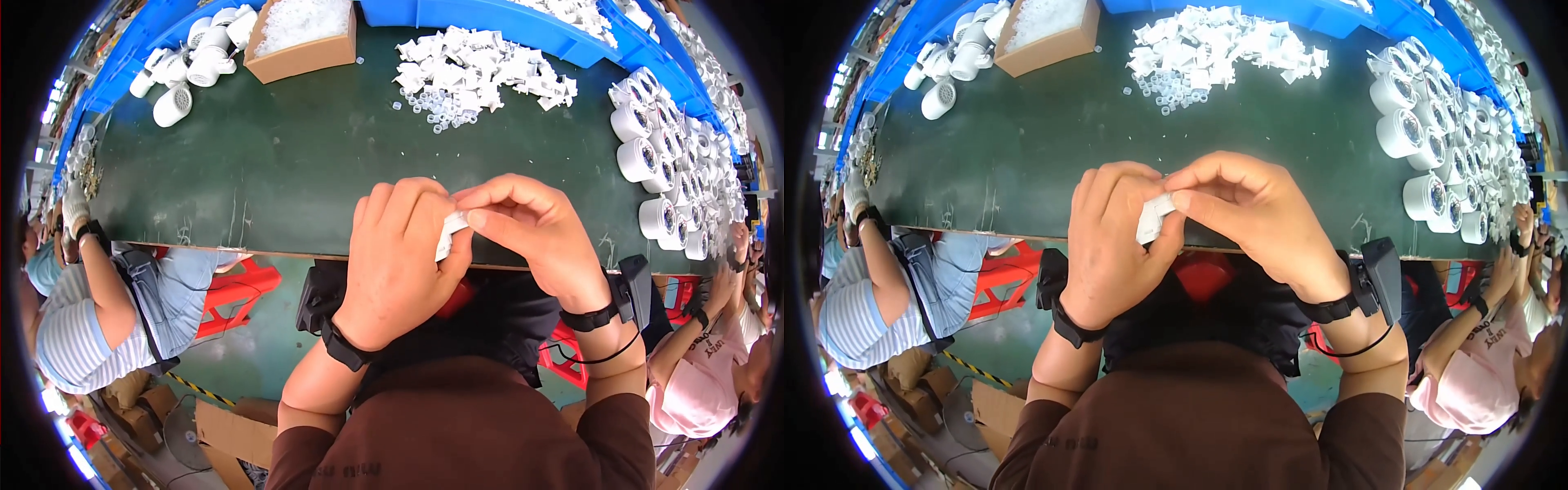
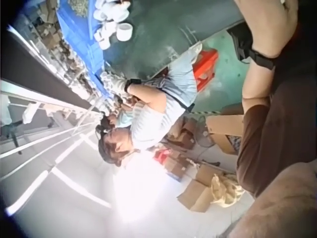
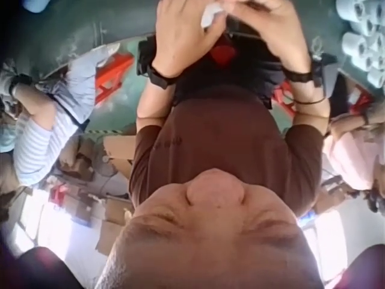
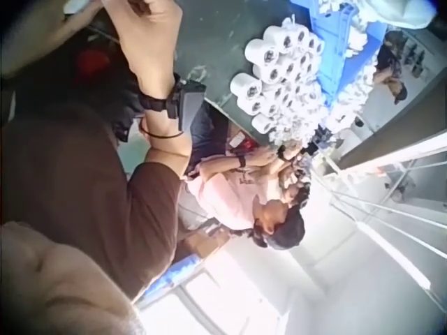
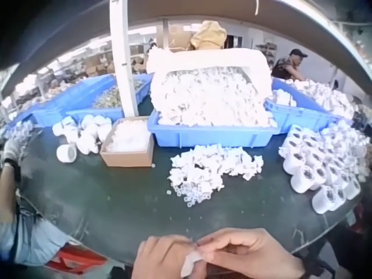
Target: The person assembles camera components by hand, picking up a white housing and a small white component, inserting the component into the housing, and threading a wire through the assembly. They repeat this process for several units, placing each completed piece on the green workbench.
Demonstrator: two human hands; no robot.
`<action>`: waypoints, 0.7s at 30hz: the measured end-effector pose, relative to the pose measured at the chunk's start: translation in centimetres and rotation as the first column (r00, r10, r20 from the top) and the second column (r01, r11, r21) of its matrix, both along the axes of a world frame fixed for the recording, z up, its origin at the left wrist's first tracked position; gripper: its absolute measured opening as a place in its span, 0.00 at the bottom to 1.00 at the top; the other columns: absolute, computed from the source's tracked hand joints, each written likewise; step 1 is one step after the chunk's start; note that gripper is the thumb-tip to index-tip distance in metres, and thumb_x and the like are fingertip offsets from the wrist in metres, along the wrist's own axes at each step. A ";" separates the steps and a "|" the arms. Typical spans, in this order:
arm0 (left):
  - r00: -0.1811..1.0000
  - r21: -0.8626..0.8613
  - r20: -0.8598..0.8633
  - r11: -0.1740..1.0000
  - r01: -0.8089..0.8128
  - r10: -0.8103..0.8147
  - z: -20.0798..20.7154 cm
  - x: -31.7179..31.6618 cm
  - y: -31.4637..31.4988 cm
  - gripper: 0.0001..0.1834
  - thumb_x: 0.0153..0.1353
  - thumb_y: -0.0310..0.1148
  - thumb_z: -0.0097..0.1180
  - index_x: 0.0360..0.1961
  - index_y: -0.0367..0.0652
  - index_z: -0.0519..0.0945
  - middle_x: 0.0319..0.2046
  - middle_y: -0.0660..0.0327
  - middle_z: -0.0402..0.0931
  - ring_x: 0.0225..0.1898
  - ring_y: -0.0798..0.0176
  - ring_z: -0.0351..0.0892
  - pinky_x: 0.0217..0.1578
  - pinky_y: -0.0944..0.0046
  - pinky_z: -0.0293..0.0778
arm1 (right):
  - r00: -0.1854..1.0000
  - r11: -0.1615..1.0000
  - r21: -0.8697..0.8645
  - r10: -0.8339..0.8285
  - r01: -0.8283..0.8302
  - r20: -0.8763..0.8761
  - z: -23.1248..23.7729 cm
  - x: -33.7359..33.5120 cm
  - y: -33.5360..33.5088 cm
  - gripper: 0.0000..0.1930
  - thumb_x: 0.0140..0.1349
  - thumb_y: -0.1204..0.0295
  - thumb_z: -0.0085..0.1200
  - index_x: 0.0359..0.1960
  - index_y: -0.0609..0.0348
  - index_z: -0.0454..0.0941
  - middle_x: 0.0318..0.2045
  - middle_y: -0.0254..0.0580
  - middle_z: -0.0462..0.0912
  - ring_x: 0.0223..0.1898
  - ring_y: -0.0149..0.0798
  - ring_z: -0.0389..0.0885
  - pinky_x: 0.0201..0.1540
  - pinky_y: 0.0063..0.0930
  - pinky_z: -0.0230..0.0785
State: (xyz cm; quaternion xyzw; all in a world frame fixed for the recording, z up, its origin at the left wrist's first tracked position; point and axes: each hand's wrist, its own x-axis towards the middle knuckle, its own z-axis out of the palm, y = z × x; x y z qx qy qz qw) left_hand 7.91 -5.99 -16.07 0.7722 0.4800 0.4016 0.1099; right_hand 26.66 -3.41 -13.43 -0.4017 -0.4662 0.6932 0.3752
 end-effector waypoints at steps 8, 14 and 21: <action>1.000 0.064 0.010 0.998 -0.019 0.019 -0.4 -0.2 -0.3 0.15 0.51 0.26 0.68 0.39 0.45 0.77 0.40 0.62 0.76 0.38 0.53 0.73 0.40 0.55 0.66 | 0.997 0.982 -0.181 0.046 -0.057 -0.064 -0.6 0.2 0.4 0.06 0.67 0.77 0.60 0.44 0.63 0.82 0.49 0.44 0.86 0.51 0.32 0.83 0.57 0.28 0.74; 1.000 0.065 0.015 0.998 0.015 -0.016 -0.5 -0.6 -0.3 0.20 0.48 0.22 0.69 0.43 0.43 0.77 0.42 0.57 0.79 0.39 0.51 0.75 0.40 0.55 0.69 | 0.998 0.995 -0.091 0.036 -0.041 -0.048 -0.9 0.2 0.2 0.05 0.67 0.77 0.61 0.42 0.62 0.82 0.49 0.46 0.86 0.51 0.33 0.83 0.58 0.30 0.73; 1.000 0.091 0.004 0.996 0.014 -0.014 -0.6 -0.4 -0.2 0.21 0.47 0.22 0.69 0.43 0.44 0.76 0.41 0.57 0.78 0.39 0.50 0.75 0.40 0.55 0.69 | 0.999 0.996 -0.078 0.029 -0.030 -0.017 -0.6 -0.9 0.1 0.04 0.66 0.79 0.59 0.41 0.62 0.80 0.44 0.40 0.85 0.48 0.30 0.82 0.55 0.28 0.73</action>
